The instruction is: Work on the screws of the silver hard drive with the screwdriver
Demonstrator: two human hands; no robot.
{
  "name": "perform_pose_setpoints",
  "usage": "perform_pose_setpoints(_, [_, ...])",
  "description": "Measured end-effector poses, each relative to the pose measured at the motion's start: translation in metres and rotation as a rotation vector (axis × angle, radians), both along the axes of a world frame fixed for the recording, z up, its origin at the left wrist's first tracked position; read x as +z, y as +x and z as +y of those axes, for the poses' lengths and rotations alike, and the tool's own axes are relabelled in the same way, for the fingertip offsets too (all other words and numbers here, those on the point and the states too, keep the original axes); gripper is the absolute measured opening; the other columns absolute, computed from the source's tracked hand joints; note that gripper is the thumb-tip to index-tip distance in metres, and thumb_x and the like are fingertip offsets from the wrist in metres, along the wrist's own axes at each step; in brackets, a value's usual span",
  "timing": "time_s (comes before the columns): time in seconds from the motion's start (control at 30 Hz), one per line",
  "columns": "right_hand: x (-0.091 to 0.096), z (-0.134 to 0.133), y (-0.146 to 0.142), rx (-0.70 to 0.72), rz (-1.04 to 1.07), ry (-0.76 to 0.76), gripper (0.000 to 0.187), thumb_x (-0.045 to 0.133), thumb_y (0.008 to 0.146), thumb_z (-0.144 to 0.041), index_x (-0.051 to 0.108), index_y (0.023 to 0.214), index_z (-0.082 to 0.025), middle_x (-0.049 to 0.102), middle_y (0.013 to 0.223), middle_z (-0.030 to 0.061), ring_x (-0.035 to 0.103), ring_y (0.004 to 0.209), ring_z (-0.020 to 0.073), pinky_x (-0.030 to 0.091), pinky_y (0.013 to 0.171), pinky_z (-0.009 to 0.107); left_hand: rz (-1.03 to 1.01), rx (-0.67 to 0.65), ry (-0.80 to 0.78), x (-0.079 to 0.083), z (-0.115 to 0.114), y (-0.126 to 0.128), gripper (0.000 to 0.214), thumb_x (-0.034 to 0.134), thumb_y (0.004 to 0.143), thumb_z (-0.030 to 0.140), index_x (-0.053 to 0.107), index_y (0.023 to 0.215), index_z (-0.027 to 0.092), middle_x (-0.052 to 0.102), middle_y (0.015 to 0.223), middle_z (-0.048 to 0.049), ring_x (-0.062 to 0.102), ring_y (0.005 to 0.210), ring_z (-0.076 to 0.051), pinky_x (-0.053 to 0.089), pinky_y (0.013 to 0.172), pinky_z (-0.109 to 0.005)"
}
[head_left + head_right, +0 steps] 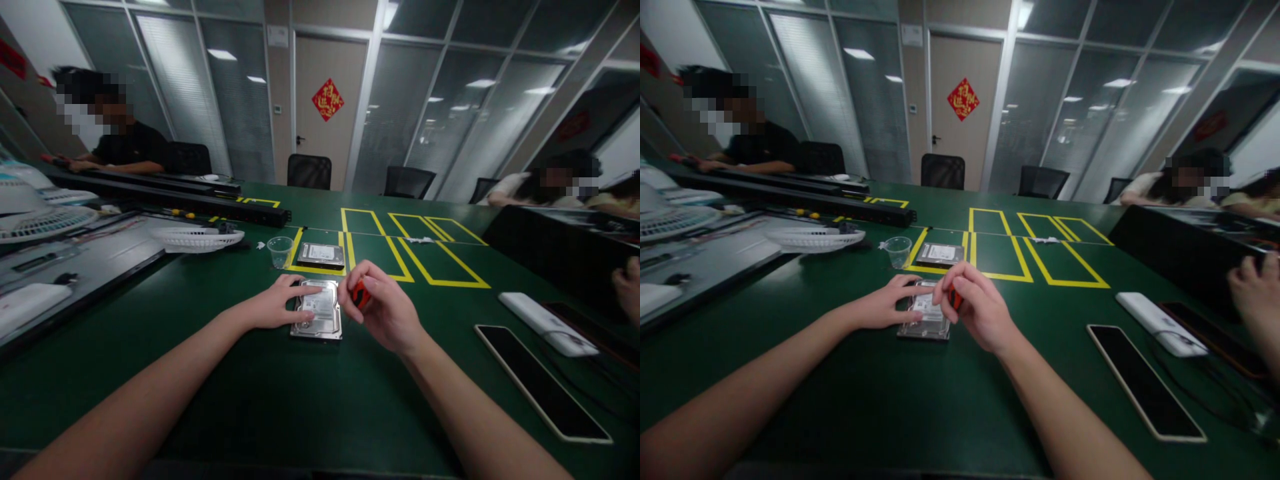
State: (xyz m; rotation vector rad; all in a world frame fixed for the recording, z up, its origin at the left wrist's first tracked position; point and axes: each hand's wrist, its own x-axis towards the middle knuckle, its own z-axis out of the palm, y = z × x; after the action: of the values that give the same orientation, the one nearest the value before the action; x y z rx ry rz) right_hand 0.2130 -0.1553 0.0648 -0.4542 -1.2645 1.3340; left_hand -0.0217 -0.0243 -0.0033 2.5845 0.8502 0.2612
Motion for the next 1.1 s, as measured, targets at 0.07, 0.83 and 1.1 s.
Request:
perform_pose_setpoints(0.07, [0.0012,-0.0002,0.0006,-0.012,-0.030,0.003,0.022,0.051,0.102,-0.033,0.067,0.096,-0.018,0.069,0.078,0.0040,0.046,0.053,0.0110,0.029,0.055,0.030,0.011,-0.001,-0.007,0.0014,-0.0006,0.0004,0.067,0.059,0.093,0.072,0.043,0.154,0.050,0.032,0.163,-0.0034,0.030,0.149,-0.040,0.031,0.120,-0.059])
perform_pose_setpoints(0.83, [0.0072,-0.0035,-0.0007,-0.044,-0.010,0.007,0.034,0.042,0.104,-0.031,0.066,0.084,-0.018,0.065,0.081,0.0055,0.048,0.056,0.0128,0.035,0.059,0.032,0.013,0.016,-0.022,0.0015,-0.0002,0.0028,0.071,0.059,0.091,0.076,0.042,0.155,0.050,0.030,0.164,-0.0046,0.029,0.150,-0.041,0.031,0.119,-0.061])
perform_pose_setpoints(1.1, [0.0029,-0.0015,0.0020,-0.070,0.012,0.031,0.016,0.056,0.098,-0.027,0.060,0.084,-0.019,0.067,0.086,0.0043,0.057,0.058,0.0134,0.038,0.056,0.030,0.012,0.018,-0.020,0.0029,-0.0014,0.0026,0.070,0.058,0.091,0.076,0.042,0.155,0.050,0.031,0.163,-0.0047,0.029,0.150,-0.041,0.032,0.119,-0.060])
